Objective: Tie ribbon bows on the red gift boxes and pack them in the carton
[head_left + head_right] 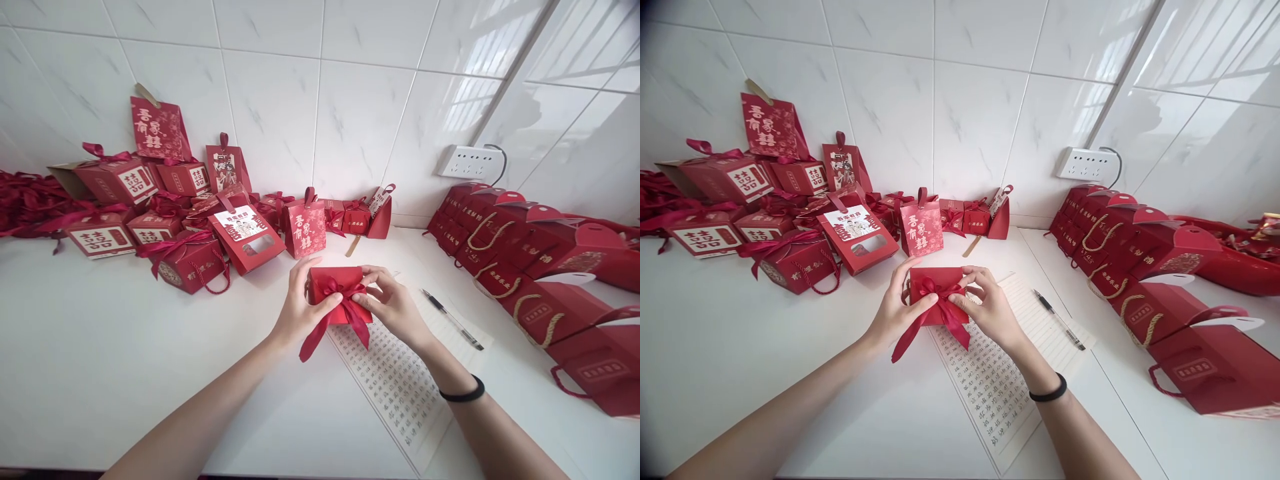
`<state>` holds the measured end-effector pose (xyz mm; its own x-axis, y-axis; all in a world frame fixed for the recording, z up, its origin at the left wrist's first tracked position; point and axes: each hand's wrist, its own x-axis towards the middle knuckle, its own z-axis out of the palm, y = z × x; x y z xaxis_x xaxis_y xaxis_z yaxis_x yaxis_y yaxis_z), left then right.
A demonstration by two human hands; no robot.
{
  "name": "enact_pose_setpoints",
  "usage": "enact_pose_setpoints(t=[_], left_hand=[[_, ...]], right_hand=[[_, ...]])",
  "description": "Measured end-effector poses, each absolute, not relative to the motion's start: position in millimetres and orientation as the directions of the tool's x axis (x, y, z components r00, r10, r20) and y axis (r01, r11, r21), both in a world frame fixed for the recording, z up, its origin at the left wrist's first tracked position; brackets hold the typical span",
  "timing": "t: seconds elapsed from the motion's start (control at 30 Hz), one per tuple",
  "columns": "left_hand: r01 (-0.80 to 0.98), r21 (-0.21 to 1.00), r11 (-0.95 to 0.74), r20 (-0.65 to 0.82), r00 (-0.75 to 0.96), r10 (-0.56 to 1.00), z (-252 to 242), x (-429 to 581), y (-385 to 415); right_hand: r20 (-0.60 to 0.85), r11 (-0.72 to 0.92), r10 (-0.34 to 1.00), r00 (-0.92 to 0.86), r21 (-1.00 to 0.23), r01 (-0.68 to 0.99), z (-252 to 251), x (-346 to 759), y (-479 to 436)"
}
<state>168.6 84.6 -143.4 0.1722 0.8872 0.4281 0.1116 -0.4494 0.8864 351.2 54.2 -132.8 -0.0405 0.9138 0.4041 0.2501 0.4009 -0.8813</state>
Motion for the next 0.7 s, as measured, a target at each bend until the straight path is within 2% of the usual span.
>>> enact_pose_setpoints(t=[0.2, 0.47, 0.7], left_hand=[[0.194, 0.841, -0.505, 0.485, 0.141, 0.863, -143, 167, 83], [0.220, 0.832, -0.509, 0.501, 0.094, 0.860, -137, 170, 75], [0.229, 0.834, -0.502, 0.496, 0.085, 0.864, -139, 172, 74]], right_hand=[[0.403, 0.397, 0.915, -0.006, -0.899, 0.187, -135, 348, 55], [0.280, 0.279, 0.960, 0.009, -0.957, 0.075, -130, 351, 52], [0.237, 0.237, 0.972, 0.013, -0.971, -0.024, -129, 349, 53]])
